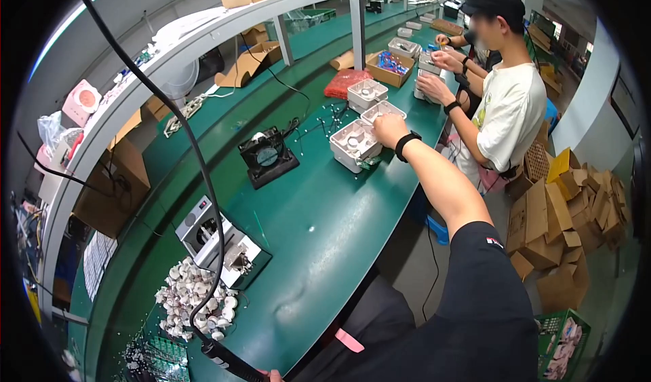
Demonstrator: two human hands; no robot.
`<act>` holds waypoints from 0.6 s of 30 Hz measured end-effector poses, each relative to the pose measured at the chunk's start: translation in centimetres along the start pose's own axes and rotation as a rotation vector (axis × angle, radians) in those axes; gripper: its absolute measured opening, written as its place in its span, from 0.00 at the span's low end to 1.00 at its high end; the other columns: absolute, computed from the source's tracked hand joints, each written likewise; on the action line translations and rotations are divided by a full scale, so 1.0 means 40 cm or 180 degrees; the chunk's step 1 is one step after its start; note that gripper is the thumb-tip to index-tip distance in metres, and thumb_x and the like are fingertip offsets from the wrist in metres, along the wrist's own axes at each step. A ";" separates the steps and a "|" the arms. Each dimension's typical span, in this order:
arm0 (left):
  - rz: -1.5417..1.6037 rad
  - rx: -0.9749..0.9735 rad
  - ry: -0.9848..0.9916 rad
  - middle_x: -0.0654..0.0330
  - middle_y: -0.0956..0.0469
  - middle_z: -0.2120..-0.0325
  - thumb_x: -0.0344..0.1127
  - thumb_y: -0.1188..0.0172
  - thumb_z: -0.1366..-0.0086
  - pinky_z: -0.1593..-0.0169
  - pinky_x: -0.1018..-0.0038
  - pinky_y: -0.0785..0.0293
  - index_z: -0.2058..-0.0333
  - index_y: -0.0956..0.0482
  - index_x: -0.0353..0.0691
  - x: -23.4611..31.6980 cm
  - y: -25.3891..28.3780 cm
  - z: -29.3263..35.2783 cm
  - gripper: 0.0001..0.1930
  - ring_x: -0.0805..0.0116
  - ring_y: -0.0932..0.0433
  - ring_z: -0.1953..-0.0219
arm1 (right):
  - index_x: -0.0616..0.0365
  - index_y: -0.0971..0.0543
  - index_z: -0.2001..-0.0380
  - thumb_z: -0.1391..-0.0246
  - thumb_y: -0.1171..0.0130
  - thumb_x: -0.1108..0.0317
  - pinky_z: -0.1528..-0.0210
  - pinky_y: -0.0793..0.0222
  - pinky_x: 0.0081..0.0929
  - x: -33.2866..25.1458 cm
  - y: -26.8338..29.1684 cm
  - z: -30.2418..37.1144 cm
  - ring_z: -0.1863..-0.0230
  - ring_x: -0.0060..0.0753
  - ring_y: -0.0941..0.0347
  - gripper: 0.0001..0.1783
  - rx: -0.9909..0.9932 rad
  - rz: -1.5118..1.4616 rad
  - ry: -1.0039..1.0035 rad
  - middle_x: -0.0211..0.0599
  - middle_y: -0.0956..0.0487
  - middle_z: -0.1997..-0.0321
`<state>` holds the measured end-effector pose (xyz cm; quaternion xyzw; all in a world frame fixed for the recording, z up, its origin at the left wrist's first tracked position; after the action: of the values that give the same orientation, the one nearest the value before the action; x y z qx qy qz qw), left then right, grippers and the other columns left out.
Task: The person picks up a motor and places it into a plastic housing, repeating this for a second motor and housing. Then, they use a power screwdriver to fasten the motors into the housings.
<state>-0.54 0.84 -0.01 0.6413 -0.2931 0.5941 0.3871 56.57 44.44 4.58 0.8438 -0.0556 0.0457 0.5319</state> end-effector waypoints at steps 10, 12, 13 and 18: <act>-0.0464 -0.0347 0.0661 0.58 0.24 0.72 0.33 0.35 0.36 0.65 0.69 0.28 0.60 0.25 0.30 0.164 -0.054 0.041 0.12 0.66 0.26 0.73 | 0.52 0.16 0.71 0.43 0.40 0.55 0.67 0.22 0.43 -0.146 0.167 0.109 0.71 0.45 0.17 0.14 0.0508 -0.0583 -0.0458 0.45 0.17 0.73; -0.0541 -0.0393 0.0686 0.56 0.21 0.71 0.36 0.36 0.35 0.65 0.68 0.27 0.58 0.24 0.29 0.153 -0.045 0.041 0.15 0.63 0.24 0.73 | 0.52 0.16 0.69 0.42 0.38 0.54 0.67 0.22 0.41 -0.308 0.243 0.222 0.69 0.45 0.17 0.14 0.0594 -0.1998 0.0016 0.43 0.16 0.72; -0.0444 -0.0509 0.0599 0.57 0.23 0.73 0.34 0.35 0.36 0.67 0.70 0.28 0.59 0.25 0.31 0.143 -0.050 0.032 0.13 0.65 0.25 0.75 | 0.54 0.16 0.68 0.46 0.33 0.55 0.67 0.23 0.36 -0.405 0.300 0.290 0.73 0.40 0.18 0.13 0.0262 -0.2860 0.0375 0.39 0.16 0.73; -0.0150 -0.0923 0.0287 0.63 0.30 0.78 0.26 0.34 0.43 0.79 0.78 0.35 0.62 0.29 0.35 0.143 -0.153 0.013 0.14 0.77 0.31 0.83 | 0.59 0.26 0.45 0.46 0.31 0.59 0.58 0.25 0.28 -0.761 0.437 0.527 0.67 0.27 0.22 0.28 -0.2144 -0.5013 0.1455 0.32 0.18 0.67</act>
<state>5.56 4.14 4.74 0.5581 -0.3430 0.5645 0.5023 24.35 19.31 6.96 0.4059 0.6384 -0.1851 0.6272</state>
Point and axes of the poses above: each hand's wrist, its own z-axis away from the middle knuckle, its own y-axis out of the back of the hand, x = y × z, the point moved 1 cm from there along -z, towards the middle knuckle
